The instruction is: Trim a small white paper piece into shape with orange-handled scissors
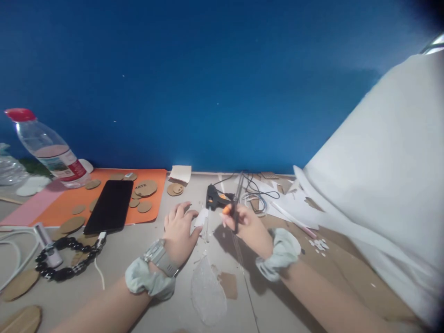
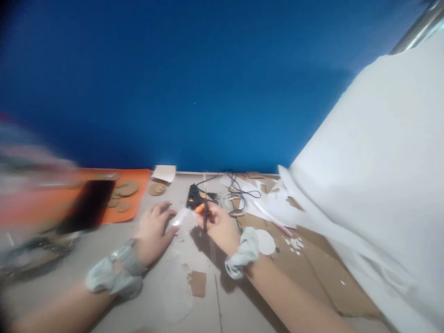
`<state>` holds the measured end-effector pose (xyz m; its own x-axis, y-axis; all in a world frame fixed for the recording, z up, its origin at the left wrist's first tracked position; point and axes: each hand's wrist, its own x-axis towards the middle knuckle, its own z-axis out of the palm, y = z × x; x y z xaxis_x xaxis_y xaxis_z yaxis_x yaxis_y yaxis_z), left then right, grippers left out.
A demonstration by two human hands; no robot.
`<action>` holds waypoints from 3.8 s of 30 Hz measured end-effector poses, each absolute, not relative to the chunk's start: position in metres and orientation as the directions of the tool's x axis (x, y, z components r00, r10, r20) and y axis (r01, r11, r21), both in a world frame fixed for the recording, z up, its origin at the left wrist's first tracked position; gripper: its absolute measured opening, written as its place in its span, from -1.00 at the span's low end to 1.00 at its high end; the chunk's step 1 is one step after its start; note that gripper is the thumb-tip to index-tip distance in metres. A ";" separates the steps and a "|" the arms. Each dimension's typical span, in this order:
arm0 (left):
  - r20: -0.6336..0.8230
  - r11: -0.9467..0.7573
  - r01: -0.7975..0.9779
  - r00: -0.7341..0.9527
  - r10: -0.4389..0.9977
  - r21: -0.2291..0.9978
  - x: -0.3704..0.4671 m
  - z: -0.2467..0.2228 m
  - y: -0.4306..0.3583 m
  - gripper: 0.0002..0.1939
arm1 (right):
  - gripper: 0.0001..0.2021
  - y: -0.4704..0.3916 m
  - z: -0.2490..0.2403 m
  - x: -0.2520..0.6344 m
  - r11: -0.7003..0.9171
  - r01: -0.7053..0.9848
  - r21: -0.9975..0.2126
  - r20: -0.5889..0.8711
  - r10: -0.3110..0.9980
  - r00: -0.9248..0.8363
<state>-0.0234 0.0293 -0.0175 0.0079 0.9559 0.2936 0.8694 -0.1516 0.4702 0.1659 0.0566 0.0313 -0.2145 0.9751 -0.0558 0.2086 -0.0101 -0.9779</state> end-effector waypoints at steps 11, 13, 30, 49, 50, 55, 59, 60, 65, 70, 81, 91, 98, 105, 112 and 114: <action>0.345 -0.160 0.781 -0.075 0.936 0.604 -0.026 -0.011 0.030 -0.91 | -0.72 0.057 0.004 0.167 -0.082 0.113 -0.990 -0.090 0.994 -0.068; 0.373 -0.211 0.742 -0.056 0.926 0.637 -0.026 -0.007 0.029 -0.87 | -0.69 0.057 0.002 0.163 -0.102 0.060 -0.993 -0.106 0.992 -0.064; 0.308 -0.359 0.580 0.189 0.932 0.731 -0.020 0.004 0.020 -0.80 | -0.72 0.046 0.011 0.161 -0.137 0.168 -0.976 -0.164 0.973 -0.160; 0.153 -0.325 0.585 0.324 0.933 0.743 -0.015 0.009 0.017 -0.76 | -0.86 0.041 0.010 0.159 -0.052 0.211 -0.976 -0.139 0.897 -0.420; 0.142 -0.320 0.592 0.328 0.934 0.740 -0.014 0.010 0.017 -0.76 | -0.85 0.041 0.009 0.159 -0.037 0.223 -0.974 -0.129 0.901 -0.414; 0.136 -0.243 0.535 0.232 0.963 0.809 -0.014 0.009 0.018 -0.71 | -0.75 0.041 0.012 0.161 -0.025 0.195 -0.980 -0.103 0.911 -0.399; 0.057 -0.087 0.282 0.114 0.992 0.955 -0.018 0.007 0.021 -0.71 | -0.58 0.040 0.019 0.164 0.014 0.175 -0.985 -0.087 0.828 -0.554; 0.024 -0.044 0.209 0.097 0.995 0.977 -0.020 0.006 0.021 -0.71 | -0.57 0.040 0.021 0.165 0.053 0.199 -0.979 -0.081 0.787 -0.611; -0.009 0.016 0.136 -0.049 0.999 0.991 -0.022 0.006 0.023 -0.63 | -0.68 0.042 0.025 0.164 0.197 0.357 -0.913 -0.111 0.722 -0.683; 0.051 -0.007 0.246 -0.170 0.984 0.969 -0.020 0.007 0.021 -0.57 | -0.71 0.040 0.026 0.161 0.249 0.485 -0.838 -0.189 0.702 -0.687; 0.065 -0.026 0.268 -0.137 0.988 0.963 -0.013 0.006 0.009 -0.59 | -0.82 0.027 0.022 0.155 0.359 0.624 -0.695 -0.153 0.773 -0.616; 0.114 -0.090 0.306 -0.061 0.992 0.948 -0.013 0.004 0.007 -0.74 | -0.81 0.030 0.020 0.155 0.328 0.572 -0.752 -0.135 0.773 -0.620; 0.138 -0.098 0.347 -0.095 0.986 0.933 -0.011 0.008 0.007 -0.73 | -0.70 0.041 0.025 0.162 0.298 0.501 -0.812 -0.149 0.725 -0.673; 0.107 -0.073 0.287 -0.105 0.989 0.955 -0.009 0.008 0.007 -0.74 | -0.69 0.050 0.032 0.169 0.251 0.422 -0.871 -0.197 0.607 -0.769; 0.150 -0.126 0.324 -0.049 0.988 0.938 -0.008 0.008 0.007 -0.75 | -0.72 0.047 0.028 0.167 0.301 0.453 -0.839 -0.183 0.627 -0.757; 0.142 -0.129 0.323 -0.018 0.990 0.937 -0.008 0.007 0.007 -0.75 | -0.73 0.046 0.028 0.167 0.291 0.438 -0.850 -0.180 0.622 -0.762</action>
<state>-0.0082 0.0065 0.0070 -0.0184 0.9896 0.1423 0.3233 -0.1288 0.9375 0.1668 0.0464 0.0280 -0.7621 0.6221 -0.1797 0.4383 0.2914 -0.8503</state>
